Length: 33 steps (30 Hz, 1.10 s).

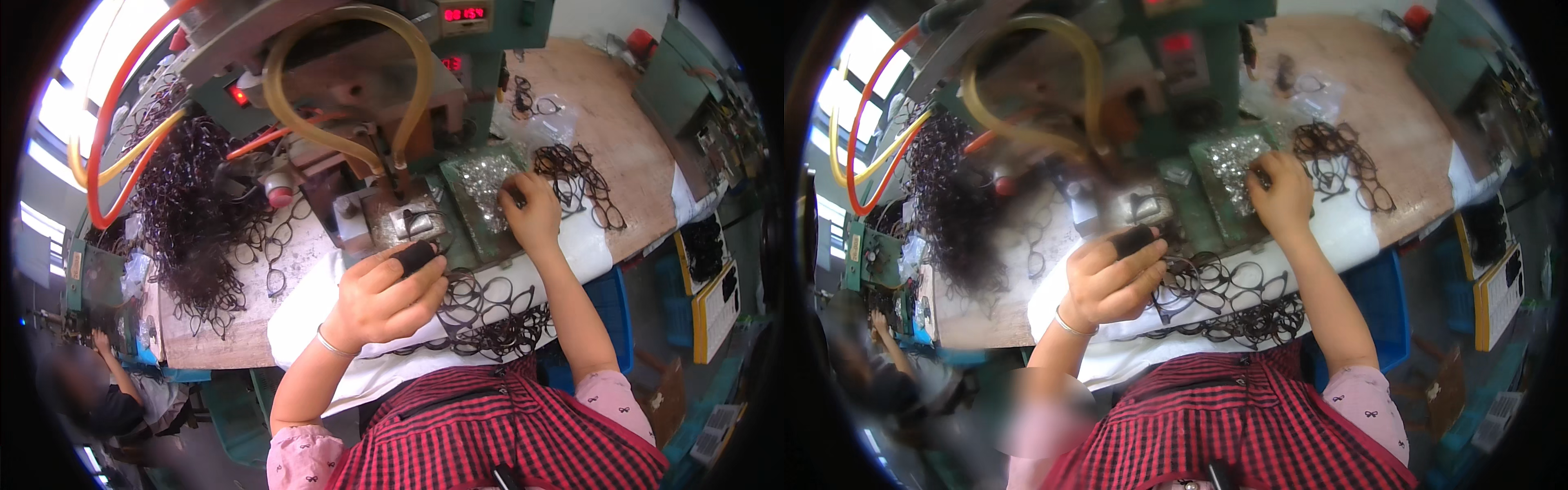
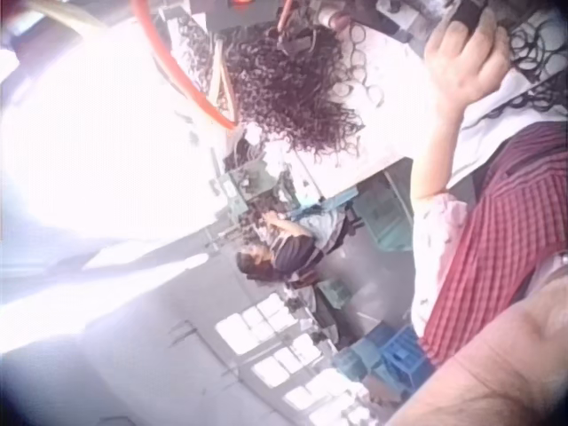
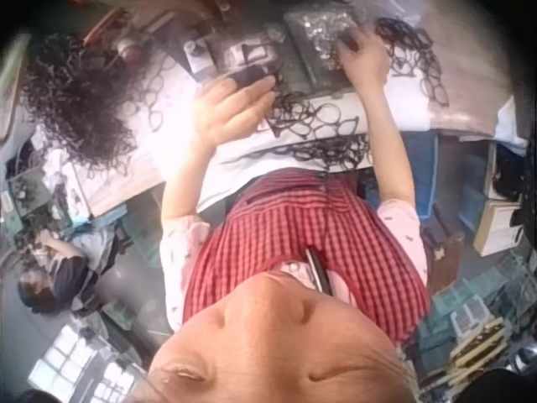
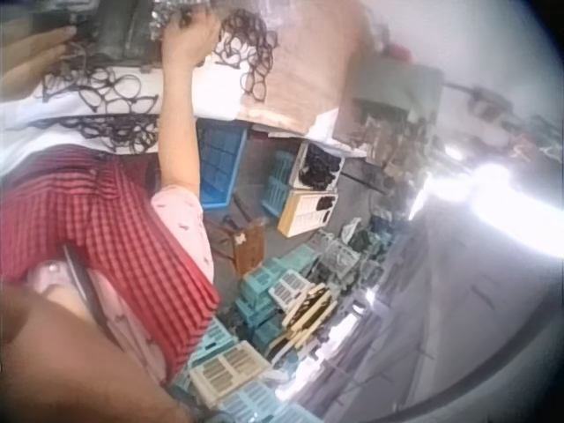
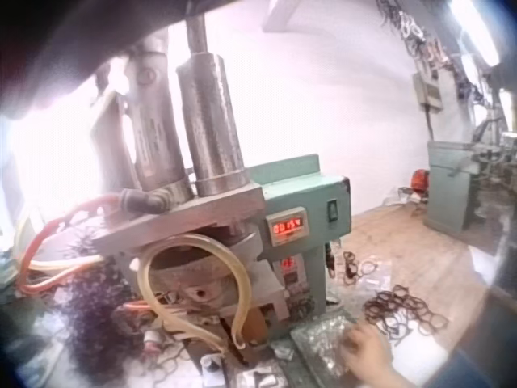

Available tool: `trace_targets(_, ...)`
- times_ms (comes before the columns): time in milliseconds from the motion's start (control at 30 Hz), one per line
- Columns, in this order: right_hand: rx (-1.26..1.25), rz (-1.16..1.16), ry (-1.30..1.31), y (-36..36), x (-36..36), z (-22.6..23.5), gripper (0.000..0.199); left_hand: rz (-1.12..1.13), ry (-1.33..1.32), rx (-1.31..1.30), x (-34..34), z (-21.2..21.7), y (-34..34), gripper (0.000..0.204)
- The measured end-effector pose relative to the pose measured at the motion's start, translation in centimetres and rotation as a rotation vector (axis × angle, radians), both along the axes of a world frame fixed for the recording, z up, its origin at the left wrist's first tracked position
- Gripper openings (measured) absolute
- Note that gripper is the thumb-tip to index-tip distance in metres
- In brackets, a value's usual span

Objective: The person repeatedly picks up eyeglass frames and small transparent components from a tray, places them into a press machine, and removes the assembled units. The person handles the frames and components by hand throughout the process.

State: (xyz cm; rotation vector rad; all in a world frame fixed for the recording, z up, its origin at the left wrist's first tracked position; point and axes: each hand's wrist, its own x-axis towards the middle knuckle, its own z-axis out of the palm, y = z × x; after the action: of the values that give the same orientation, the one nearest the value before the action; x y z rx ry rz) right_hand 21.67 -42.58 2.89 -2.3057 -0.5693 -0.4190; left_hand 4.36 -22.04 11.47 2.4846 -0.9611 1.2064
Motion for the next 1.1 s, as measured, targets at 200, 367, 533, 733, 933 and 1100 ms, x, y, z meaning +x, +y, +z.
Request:
trace_targets(200, 0.194, 0.020, -0.051, 0.2, -0.3, -0.1, 0.009, 0.013, 0.049, -0.113, -0.7, -1.0, -0.9, 0.022)
trace_targets(367, 0.331, 0.047, 0.068, 0.0, -0.5, -1.2, 0.013, 0.409, 0.058, -0.179, -5.6, -2.2, -0.3, 0.025)
trace_targets(533, 0.267, 0.056, 0.119, -0.8, -1.5, 0.5, 0.013, 0.746, 0.278, -0.151, -7.1, -2.8, 12.9, 0.037)
trace_targets(733, 0.095, 0.121, -0.038, 0.3, -1.6, 0.7, 0.013, 0.756, 1.079, -0.015, -10.2, -7.7, 22.7, 0.026)
trace_targets(933, 0.184, -0.017, 0.005, -3.7, -4.2, 0.7, 0.010, 0.782, 0.965, -0.518, -10.0, -11.0, 20.3, 0.022)
trace_targets(1100, 0.328, 0.136, 0.015, -2.6, -4.9, 4.0, 0.011, 0.792, 0.996, -0.504, -11.6, -11.7, 22.2, 0.024)
